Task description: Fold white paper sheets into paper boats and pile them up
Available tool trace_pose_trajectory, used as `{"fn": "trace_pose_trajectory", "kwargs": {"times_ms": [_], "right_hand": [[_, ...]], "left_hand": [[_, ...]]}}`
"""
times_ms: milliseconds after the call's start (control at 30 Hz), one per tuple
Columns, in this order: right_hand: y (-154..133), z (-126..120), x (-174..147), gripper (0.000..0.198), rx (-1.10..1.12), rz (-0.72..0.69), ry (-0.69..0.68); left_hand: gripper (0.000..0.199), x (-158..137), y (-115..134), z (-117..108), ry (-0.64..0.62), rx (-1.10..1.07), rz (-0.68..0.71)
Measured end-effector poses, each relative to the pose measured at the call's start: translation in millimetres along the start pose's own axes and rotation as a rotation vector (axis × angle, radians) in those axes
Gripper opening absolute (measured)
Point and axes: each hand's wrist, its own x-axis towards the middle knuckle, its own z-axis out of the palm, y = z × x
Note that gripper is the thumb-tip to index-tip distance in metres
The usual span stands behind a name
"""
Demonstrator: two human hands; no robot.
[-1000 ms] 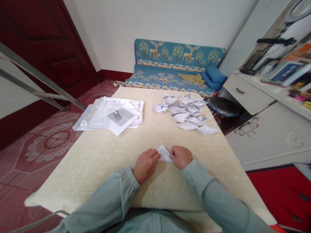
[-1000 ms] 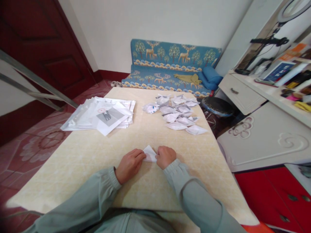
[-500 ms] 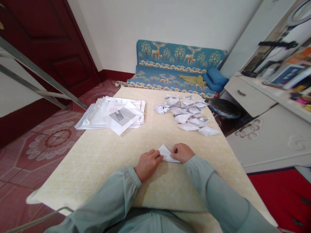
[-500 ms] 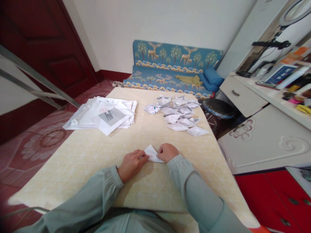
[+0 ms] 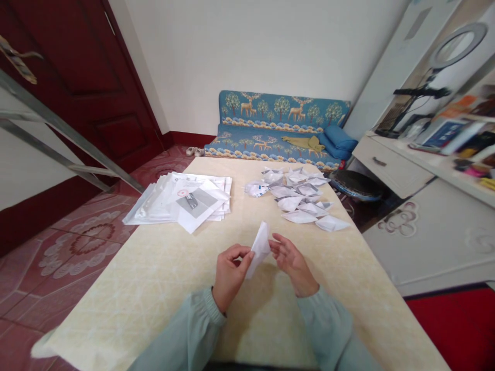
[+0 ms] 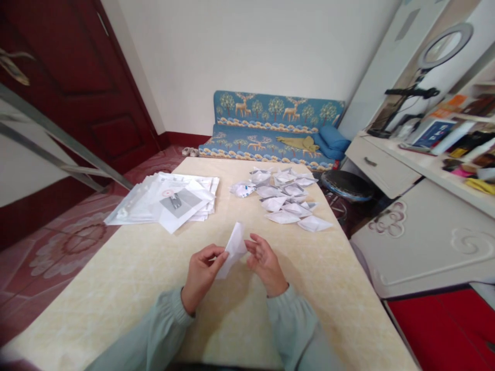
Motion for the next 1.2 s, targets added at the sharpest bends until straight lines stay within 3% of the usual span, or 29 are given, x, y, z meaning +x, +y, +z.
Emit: {"fn": "trace_pose_trajectory", "kwargs": {"times_ms": [133, 233, 467, 667, 833, 1200], "right_hand": [[10, 32, -6, 0.057, 0.100, 0.048, 0.162], [7, 43, -8, 0.045, 0.109, 0.047, 0.297], [-4, 42, -19, 0.022, -0.245, -0.083, 0.385], [-16, 41, -21, 0.020, -0.265, -0.076, 0.311], [-20, 42, -22, 0.021, -0.238, -0.016, 0.199], [-24, 40, -23, 0.016, -0.295, -0.019, 0.038]], "left_hand": [[0.022, -8, 0, 11, 0.043, -0.099, -0.058], [0.020, -15, -2, 15, 0.086, -0.109, -0.054], [0.020, -19, 1, 14, 0.042, -0.089, -0.021], [0.016, -12, 16, 6, -0.054, -0.271, 0.007], [0.017, -8, 19, 3, -0.057, -0.380, -0.064], [0.024, -4, 26, -7, -0.147, -0.395, -0.162]]}}
